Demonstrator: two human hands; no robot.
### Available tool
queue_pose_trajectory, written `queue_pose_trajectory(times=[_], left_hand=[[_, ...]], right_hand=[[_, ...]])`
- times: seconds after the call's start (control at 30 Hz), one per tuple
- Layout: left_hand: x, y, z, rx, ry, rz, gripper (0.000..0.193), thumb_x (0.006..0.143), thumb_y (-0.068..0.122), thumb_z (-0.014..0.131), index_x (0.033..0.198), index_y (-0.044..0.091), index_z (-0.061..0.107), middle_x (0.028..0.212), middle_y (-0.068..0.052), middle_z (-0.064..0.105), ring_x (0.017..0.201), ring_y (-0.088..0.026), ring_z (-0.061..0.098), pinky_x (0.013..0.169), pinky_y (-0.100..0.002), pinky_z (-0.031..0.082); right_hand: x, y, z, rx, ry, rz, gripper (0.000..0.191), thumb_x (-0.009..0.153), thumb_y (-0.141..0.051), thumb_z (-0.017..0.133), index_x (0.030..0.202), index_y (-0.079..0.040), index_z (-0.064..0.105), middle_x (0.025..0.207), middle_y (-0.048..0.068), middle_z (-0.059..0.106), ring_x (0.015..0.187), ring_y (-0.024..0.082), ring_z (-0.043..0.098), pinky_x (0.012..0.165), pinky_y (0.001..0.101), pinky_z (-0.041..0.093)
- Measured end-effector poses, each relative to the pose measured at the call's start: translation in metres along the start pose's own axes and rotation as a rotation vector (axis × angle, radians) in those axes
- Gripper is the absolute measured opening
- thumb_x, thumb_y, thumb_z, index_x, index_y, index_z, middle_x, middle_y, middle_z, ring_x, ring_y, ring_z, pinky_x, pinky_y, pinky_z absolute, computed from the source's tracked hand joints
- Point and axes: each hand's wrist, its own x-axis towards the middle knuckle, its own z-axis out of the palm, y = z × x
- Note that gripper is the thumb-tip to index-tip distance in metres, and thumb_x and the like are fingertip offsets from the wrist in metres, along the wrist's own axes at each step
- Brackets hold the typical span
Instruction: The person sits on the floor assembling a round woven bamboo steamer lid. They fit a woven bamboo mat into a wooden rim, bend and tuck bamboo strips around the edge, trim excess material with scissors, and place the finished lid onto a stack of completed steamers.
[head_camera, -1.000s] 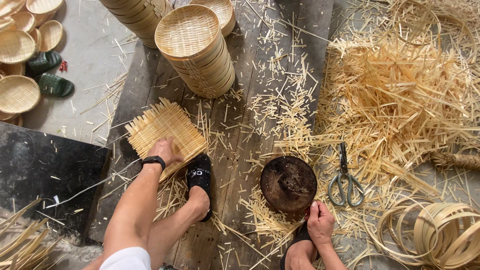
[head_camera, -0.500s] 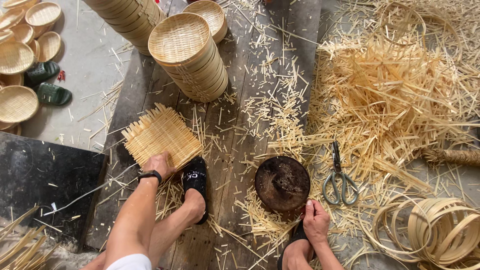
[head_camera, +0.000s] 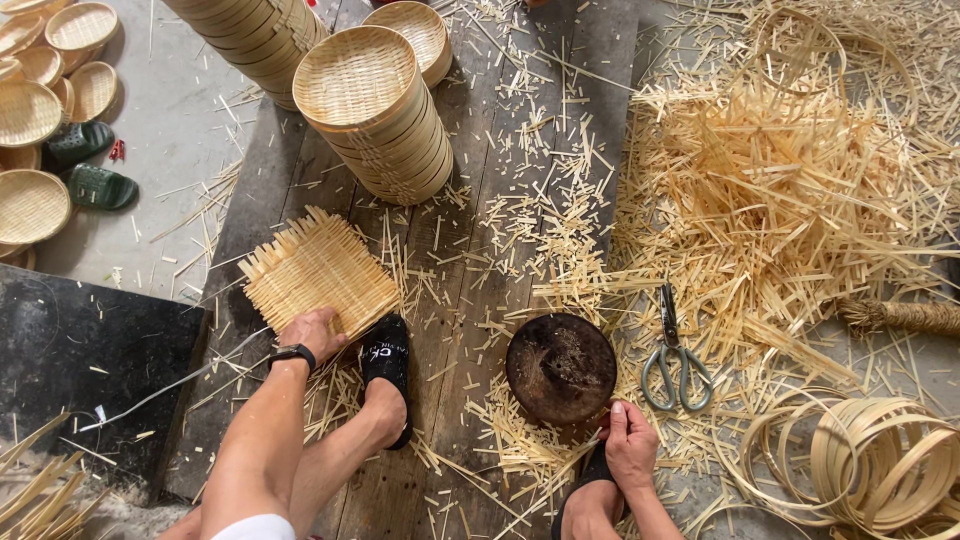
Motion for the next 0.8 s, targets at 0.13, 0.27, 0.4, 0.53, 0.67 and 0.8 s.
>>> queue_pose_trajectory(times=[0.13, 0.27, 0.4, 0.53, 0.67, 0.8], left_hand=[[-0.002, -0.003, -0.001, 0.018, 0.021, 0.057, 0.058, 0.083, 0.037, 0.076, 0.132, 0.013, 0.059, 0.106, -0.021, 0.072, 0.102, -0.038, 0.07, 0.091, -0.047, 0.056], [-0.007, -0.002, -0.005, 0.125, 0.133, 0.203, 0.019, 0.09, 0.019, 0.06, 0.104, 0.011, 0.07, 0.084, -0.015, 0.074, 0.078, -0.031, 0.072, 0.077, -0.046, 0.059], [-0.006, 0.018, -0.047, 0.195, 0.292, 0.033, 0.033, 0.103, 0.02, 0.052, 0.077, 0.007, 0.068, 0.067, -0.009, 0.068, 0.061, -0.022, 0.065, 0.058, -0.04, 0.056], [-0.021, 0.062, -0.105, 0.216, 0.454, 0.231, 0.032, 0.094, 0.014, 0.056, 0.065, 0.008, 0.068, 0.061, -0.009, 0.064, 0.056, -0.02, 0.06, 0.05, -0.038, 0.051], [-0.086, 0.158, -0.083, -0.099, 0.428, 0.873, 0.025, 0.094, 0.003, 0.053, 0.075, 0.006, 0.068, 0.059, -0.013, 0.066, 0.051, -0.025, 0.062, 0.049, -0.041, 0.052], [-0.166, 0.246, -0.018, -0.286, 0.236, 1.218, 0.016, 0.101, 0.0, 0.055, 0.112, 0.002, 0.068, 0.112, -0.017, 0.072, 0.104, -0.028, 0.07, 0.093, -0.042, 0.058]], right_hand=[[0.0, 0.0, -0.001, -0.007, -0.001, -0.004, 0.028, 0.103, -0.023, 0.058, 0.105, 0.001, 0.073, 0.072, 0.005, 0.069, 0.058, 0.012, 0.062, 0.053, 0.0262, 0.05], [0.001, 0.002, -0.002, -0.025, -0.005, -0.01, 0.028, 0.103, -0.023, 0.058, 0.105, 0.0, 0.073, 0.072, 0.006, 0.07, 0.057, 0.012, 0.063, 0.054, 0.0265, 0.051], [0.001, 0.001, -0.001, 0.006, -0.037, -0.003, 0.028, 0.103, -0.023, 0.058, 0.105, 0.001, 0.072, 0.075, 0.007, 0.07, 0.059, 0.012, 0.063, 0.054, 0.0263, 0.052], [0.0, -0.014, -0.006, 0.109, -0.033, 0.095, 0.028, 0.103, -0.024, 0.056, 0.108, -0.001, 0.071, 0.079, 0.009, 0.07, 0.06, 0.015, 0.062, 0.049, 0.0294, 0.048], [0.01, -0.05, -0.024, 0.34, -0.145, 0.019, 0.038, 0.107, -0.031, 0.047, 0.116, -0.001, 0.067, 0.088, 0.008, 0.07, 0.073, 0.015, 0.067, 0.059, 0.0255, 0.057], [0.031, -0.085, -0.039, 0.776, -0.267, 0.34, 0.059, 0.094, -0.05, 0.042, 0.116, 0.002, 0.06, 0.097, 0.012, 0.074, 0.087, 0.019, 0.074, 0.078, 0.0279, 0.064]])
